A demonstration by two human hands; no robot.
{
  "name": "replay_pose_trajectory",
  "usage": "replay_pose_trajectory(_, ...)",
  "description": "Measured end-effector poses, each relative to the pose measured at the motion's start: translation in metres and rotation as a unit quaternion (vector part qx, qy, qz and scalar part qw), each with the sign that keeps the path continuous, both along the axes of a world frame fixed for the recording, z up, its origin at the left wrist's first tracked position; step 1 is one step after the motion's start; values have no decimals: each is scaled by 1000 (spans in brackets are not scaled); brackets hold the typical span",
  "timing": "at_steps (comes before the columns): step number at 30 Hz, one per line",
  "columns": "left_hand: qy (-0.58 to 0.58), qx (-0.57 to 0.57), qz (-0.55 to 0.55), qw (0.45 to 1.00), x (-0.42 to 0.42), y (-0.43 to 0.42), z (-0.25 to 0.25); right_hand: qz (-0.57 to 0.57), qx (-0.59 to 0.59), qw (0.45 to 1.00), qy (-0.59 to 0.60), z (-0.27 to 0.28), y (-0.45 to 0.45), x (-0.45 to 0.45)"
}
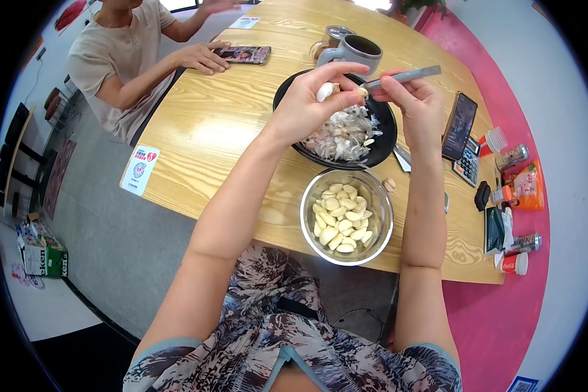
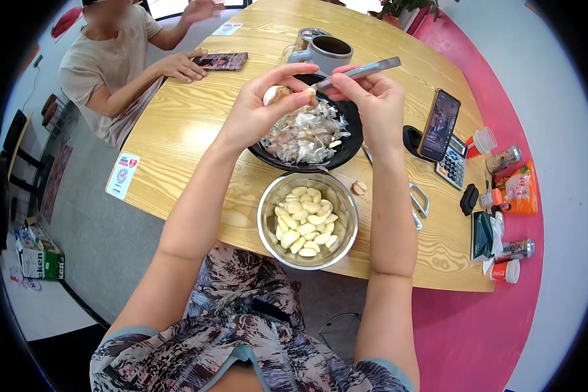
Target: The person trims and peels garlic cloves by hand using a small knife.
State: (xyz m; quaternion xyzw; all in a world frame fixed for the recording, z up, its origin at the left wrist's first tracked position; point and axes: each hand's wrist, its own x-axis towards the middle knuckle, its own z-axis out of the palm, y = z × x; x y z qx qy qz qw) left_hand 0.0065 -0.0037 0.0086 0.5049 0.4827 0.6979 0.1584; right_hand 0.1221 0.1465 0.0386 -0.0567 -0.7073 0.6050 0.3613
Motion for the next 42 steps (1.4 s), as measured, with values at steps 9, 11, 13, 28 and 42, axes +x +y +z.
replay_pose_trajectory(9, -79, -60, -51, 994, -10, 0, -5, 11, -51, 999, -8, -4, 5, -3)
replay_pose_trajectory(11, -185, -7, -93, 978, -12, 3, -9, 15, -54, 998, 5, -3, 4, -3)
replay_pose_trajectory(13, -221, 10, -102, 970, -13, 6, -12, 11, -53, 999, 5, -1, 2, -2)
replay_pose_trajectory(28, -284, 57, -64, 955, -27, 8, -18, -43, 198, 960, -195, -15, 11, -6)
replay_pose_trajectory(42, -263, 16, -56, 963, -13, 6, -13, -14, 116, 990, 79, -9, -24, -11)
